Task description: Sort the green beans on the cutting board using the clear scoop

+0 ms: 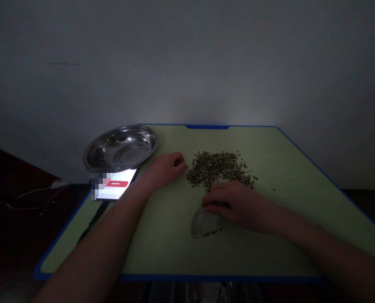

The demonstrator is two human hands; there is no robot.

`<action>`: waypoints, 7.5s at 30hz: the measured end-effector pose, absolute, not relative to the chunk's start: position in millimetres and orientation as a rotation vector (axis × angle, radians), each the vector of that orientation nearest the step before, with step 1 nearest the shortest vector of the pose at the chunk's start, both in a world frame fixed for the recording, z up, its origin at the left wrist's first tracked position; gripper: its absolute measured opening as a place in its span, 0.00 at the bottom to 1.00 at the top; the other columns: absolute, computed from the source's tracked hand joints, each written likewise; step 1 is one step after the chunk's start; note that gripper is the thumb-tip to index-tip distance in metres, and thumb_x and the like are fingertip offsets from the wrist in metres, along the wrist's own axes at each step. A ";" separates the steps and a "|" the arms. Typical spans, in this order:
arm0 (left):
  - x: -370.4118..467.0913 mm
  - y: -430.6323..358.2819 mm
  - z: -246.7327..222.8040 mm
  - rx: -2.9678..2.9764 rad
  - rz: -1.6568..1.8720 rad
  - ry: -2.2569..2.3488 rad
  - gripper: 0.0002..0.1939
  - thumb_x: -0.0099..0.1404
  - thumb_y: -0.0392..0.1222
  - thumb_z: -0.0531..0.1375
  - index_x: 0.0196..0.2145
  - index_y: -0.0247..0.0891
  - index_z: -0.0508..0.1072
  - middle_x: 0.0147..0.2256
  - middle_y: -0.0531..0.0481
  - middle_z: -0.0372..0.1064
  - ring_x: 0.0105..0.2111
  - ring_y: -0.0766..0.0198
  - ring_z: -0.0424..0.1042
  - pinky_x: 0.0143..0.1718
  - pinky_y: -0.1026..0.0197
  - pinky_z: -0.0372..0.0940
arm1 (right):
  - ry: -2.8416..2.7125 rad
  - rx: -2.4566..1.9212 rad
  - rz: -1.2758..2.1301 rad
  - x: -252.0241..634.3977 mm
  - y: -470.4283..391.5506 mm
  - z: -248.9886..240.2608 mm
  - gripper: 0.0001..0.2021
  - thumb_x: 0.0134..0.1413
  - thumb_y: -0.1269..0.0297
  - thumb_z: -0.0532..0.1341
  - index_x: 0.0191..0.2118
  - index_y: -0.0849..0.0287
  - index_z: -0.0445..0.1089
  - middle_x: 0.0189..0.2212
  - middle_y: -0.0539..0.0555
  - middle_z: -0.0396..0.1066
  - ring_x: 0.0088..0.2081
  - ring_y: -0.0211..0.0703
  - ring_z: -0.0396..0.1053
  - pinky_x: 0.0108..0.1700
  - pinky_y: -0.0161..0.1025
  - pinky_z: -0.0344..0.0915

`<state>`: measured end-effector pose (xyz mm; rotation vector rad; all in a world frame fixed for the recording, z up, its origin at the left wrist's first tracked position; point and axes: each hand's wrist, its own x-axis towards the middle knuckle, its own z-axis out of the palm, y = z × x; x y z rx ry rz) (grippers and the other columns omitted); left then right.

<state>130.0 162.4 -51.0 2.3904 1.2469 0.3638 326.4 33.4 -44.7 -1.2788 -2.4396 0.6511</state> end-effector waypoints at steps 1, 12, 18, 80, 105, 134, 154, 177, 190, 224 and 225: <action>130.1 161.9 -50.5 2.385 0.364 1.248 0.12 0.62 0.44 0.52 0.30 0.37 0.71 0.29 0.49 0.72 0.27 0.63 0.66 0.27 0.61 0.56 | -2.447 -1.269 0.681 326.1 31.7 -43.3 0.09 0.62 0.67 0.58 0.40 0.59 0.76 0.33 0.54 0.75 0.34 0.40 0.70 0.37 0.36 0.61; 130.6 162.5 -50.8 2.382 0.354 1.252 0.12 0.62 0.44 0.52 0.31 0.36 0.72 0.30 0.48 0.72 0.28 0.63 0.67 0.28 0.61 0.56 | -2.496 -1.266 0.962 328.5 16.5 -37.4 0.07 0.59 0.64 0.61 0.36 0.58 0.77 0.30 0.51 0.76 0.31 0.39 0.70 0.35 0.35 0.60; 130.3 161.8 -49.8 2.386 0.345 1.253 0.12 0.62 0.45 0.52 0.31 0.36 0.72 0.30 0.49 0.72 0.28 0.63 0.67 0.28 0.61 0.56 | -2.468 -1.329 1.125 328.5 9.3 -30.6 0.05 0.56 0.64 0.63 0.33 0.57 0.76 0.26 0.49 0.74 0.30 0.38 0.69 0.31 0.34 0.58; 127.7 169.2 -49.3 2.370 0.272 1.266 0.16 0.62 0.50 0.50 0.33 0.37 0.72 0.31 0.48 0.72 0.29 0.60 0.68 0.30 0.59 0.59 | -1.890 -1.892 0.986 477.1 40.7 1.0 0.15 0.51 0.50 0.62 0.33 0.58 0.73 0.18 0.46 0.61 0.19 0.34 0.57 0.21 0.35 0.54; 127.0 168.2 -49.3 2.372 0.290 1.263 0.16 0.62 0.51 0.50 0.32 0.38 0.72 0.30 0.48 0.73 0.28 0.61 0.68 0.30 0.59 0.59 | -2.118 -1.618 0.501 380.0 52.8 -39.0 0.03 0.54 0.67 0.64 0.31 0.57 0.75 0.28 0.50 0.71 0.31 0.38 0.67 0.33 0.36 0.60; 126.6 168.7 -50.4 2.375 0.268 1.269 0.16 0.63 0.50 0.50 0.33 0.38 0.72 0.31 0.47 0.73 0.29 0.60 0.69 0.30 0.59 0.59 | -2.078 -1.620 0.632 422.9 69.9 -42.7 0.06 0.52 0.62 0.65 0.34 0.58 0.76 0.32 0.51 0.66 0.32 0.40 0.66 0.34 0.38 0.62; 130.4 163.6 -46.9 2.378 0.294 1.278 0.14 0.62 0.48 0.51 0.31 0.37 0.71 0.30 0.47 0.73 0.28 0.61 0.68 0.29 0.60 0.58 | -1.880 -1.586 0.460 413.0 69.9 -31.9 0.12 0.54 0.54 0.63 0.31 0.58 0.74 0.27 0.50 0.68 0.26 0.37 0.59 0.29 0.37 0.54; 130.9 162.6 -46.9 2.376 0.313 1.262 0.15 0.62 0.47 0.50 0.32 0.37 0.72 0.30 0.47 0.72 0.28 0.61 0.67 0.29 0.59 0.57 | -1.984 -1.645 0.174 365.1 80.4 -58.8 0.09 0.59 0.58 0.62 0.32 0.56 0.75 0.28 0.53 0.73 0.29 0.41 0.66 0.34 0.39 0.58; 128.8 164.6 -50.6 2.370 0.311 1.257 0.14 0.62 0.46 0.51 0.32 0.36 0.72 0.31 0.47 0.73 0.28 0.62 0.67 0.29 0.59 0.57 | -1.553 -1.655 0.122 400.8 85.7 -48.7 0.11 0.55 0.57 0.61 0.31 0.59 0.75 0.27 0.54 0.75 0.25 0.41 0.68 0.30 0.39 0.61; 125.6 168.8 -53.5 2.347 0.716 1.225 0.09 0.62 0.42 0.51 0.28 0.37 0.67 0.25 0.51 0.68 0.25 0.64 0.65 0.28 0.61 0.55 | -2.254 -1.827 -0.267 342.0 146.1 -51.2 0.14 0.62 0.68 0.53 0.44 0.56 0.77 0.40 0.56 0.78 0.40 0.46 0.73 0.40 0.40 0.63; 126.0 168.3 -53.3 2.349 0.721 1.230 0.09 0.63 0.42 0.51 0.28 0.37 0.67 0.25 0.51 0.68 0.25 0.64 0.65 0.28 0.61 0.55 | -2.305 -1.779 -0.245 335.6 145.7 -50.2 0.14 0.61 0.70 0.54 0.45 0.56 0.76 0.41 0.56 0.78 0.41 0.46 0.73 0.41 0.39 0.63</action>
